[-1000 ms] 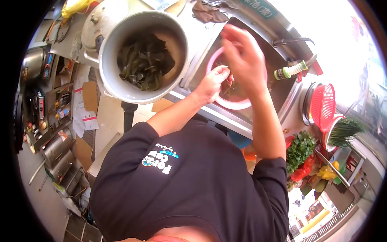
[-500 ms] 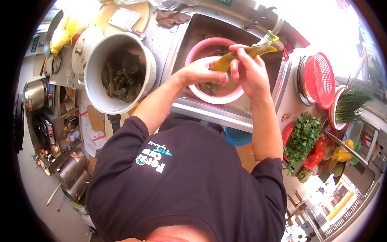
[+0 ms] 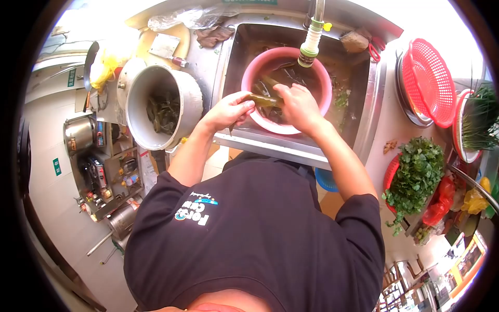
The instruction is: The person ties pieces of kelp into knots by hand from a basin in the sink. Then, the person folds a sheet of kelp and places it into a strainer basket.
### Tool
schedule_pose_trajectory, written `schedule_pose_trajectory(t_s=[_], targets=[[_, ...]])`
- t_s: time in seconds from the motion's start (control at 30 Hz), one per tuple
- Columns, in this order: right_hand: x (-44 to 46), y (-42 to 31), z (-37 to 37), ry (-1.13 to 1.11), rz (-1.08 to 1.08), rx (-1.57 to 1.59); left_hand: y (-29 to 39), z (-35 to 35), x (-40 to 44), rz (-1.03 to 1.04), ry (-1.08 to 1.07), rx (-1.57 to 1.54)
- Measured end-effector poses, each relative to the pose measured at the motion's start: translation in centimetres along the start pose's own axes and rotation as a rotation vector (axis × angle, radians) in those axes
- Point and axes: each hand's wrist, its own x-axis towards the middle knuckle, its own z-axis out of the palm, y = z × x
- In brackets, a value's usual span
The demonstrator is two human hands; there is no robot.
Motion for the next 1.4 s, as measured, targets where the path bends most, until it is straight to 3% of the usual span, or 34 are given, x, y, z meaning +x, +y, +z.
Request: schedule_pose_trajectory(t_s=[0.2,0.3,0.33,0.37,0.4,0.43,0.5,0.53,0.63,0.7,0.73,0.77,0.83,0.9,0.97,1.03,1.07,1.1,1.2,1.33,1.4], targets=[[-2.6,1.9,-2.6,-0.133,0.282,0.423,-2.2,-0.9,-0.6,-0.081,0.203,-0.455],[-3.3,2.4,-2.7,-0.021,0.258,0.495,-3.4,-1.1,-0.3,-0.078,0.276,-0.577],[-3.2,2.3,-2.6,-0.021,0.261,0.492,-3.8,-1.2,-0.1,-0.167,0.252,-0.647],[-2.8,2.2,-2.3,0.132,0.236,0.446,-4.4,-1.4,0.2,-0.254,0.226,-0.716],[-2.2,1.9,-2.0,0.284,0.211,0.399,-5.1,-1.3,0.5,-0.309,0.137,-0.679],[-1.6,1.4,-1.5,0.284,0.213,0.394,-5.0,-0.6,0.4,-0.36,0.014,-0.672],[-0.2,0.4,0.2,0.442,0.517,0.572,-5.0,0.5,0.4,-0.277,-0.295,-0.555],[-0.1,1.3,2.7,0.462,0.495,0.643,-4.6,1.6,0.3,-0.222,-0.32,-0.575],[-0.6,0.4,5.4,-0.048,0.561,0.598,-3.9,3.3,1.0,-0.049,-0.387,-0.592],[-1.3,-0.9,5.4,-0.249,0.652,0.806,-3.1,3.8,1.1,0.022,-0.021,-0.416],[-1.4,-1.4,4.6,-0.31,0.599,0.723,-3.5,3.5,1.3,0.005,0.069,-0.324],[-1.7,-1.7,4.3,-0.321,0.595,0.72,-3.4,3.6,1.3,0.008,0.077,-0.332],[-1.7,-2.7,3.4,-0.315,0.43,0.697,-2.7,4.1,1.3,-0.041,0.301,-0.054],[-1.7,-3.4,2.9,-0.331,0.434,0.753,-4.5,3.6,1.9,-0.099,0.344,-0.017],[-1.8,-3.3,3.3,-0.29,0.386,0.635,-6.8,3.1,3.1,0.149,0.395,0.045],[-1.7,-2.4,4.4,-0.367,0.63,0.847,-6.8,3.6,3.5,0.229,0.426,0.052],[-2.6,-1.7,7.2,-0.162,0.656,1.161,-6.1,3.9,3.0,0.191,0.395,-0.057],[-2.6,-1.6,7.0,-0.163,0.658,1.161,-5.2,4.2,2.6,0.153,0.363,-0.165],[-2.3,-2.2,5.5,-0.269,0.989,1.364,-4.4,4.8,2.2,0.152,0.375,-0.368],[-3.0,-2.2,6.2,-0.294,0.951,1.166,-5.2,4.8,3.0,0.171,0.472,-0.38],[-4.1,-3.2,6.2,-0.004,0.388,0.406,-7.9,4.0,4.9,0.225,0.525,-0.277]])
